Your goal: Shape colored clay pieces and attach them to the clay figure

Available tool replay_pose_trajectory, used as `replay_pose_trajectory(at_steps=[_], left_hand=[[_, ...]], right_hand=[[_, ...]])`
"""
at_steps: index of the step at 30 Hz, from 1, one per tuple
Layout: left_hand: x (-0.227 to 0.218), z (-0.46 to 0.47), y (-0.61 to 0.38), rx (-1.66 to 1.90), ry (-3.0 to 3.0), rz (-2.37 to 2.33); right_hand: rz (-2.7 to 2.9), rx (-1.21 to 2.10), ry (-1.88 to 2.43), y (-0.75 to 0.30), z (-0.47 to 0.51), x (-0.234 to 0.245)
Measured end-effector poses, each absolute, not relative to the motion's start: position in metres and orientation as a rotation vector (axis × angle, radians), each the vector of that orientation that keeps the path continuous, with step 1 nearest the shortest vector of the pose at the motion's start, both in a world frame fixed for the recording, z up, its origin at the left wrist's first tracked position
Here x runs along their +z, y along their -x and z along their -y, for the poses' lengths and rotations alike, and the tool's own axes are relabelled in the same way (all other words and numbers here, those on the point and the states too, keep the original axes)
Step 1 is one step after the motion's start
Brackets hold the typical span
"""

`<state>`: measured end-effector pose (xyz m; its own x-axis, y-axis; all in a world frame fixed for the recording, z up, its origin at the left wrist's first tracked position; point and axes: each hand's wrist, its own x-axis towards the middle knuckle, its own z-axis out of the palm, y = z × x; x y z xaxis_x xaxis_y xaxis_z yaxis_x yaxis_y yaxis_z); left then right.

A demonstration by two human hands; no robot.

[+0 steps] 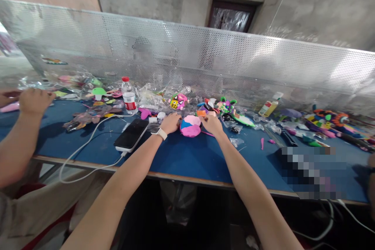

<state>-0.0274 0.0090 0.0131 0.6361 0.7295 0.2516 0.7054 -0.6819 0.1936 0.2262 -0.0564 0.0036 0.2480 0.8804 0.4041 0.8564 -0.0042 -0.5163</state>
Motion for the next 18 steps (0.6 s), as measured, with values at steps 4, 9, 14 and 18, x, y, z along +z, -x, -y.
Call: replay_pose_trajectory(at_steps=[4,9,14,18], left_hand=[[0.017,-0.010,0.027,0.480,-2.804,-1.007],[0.023,-0.019,0.037,0.523,-2.647,-0.717],[0.030,-0.020,0.036,0.778,-2.270,-0.691],[0.021,-0.009,0.017,0.964,-1.858,-0.756]], right_hand=[[1.669,0.140,1.762,-0.235,0.055,0.001],[1.770,0.326,1.651,-0.236,0.058,0.006],[1.614,0.297,1.457,-0.227,0.061,0.016],[1.534,0.243,1.359,-0.217,0.061,0.019]])
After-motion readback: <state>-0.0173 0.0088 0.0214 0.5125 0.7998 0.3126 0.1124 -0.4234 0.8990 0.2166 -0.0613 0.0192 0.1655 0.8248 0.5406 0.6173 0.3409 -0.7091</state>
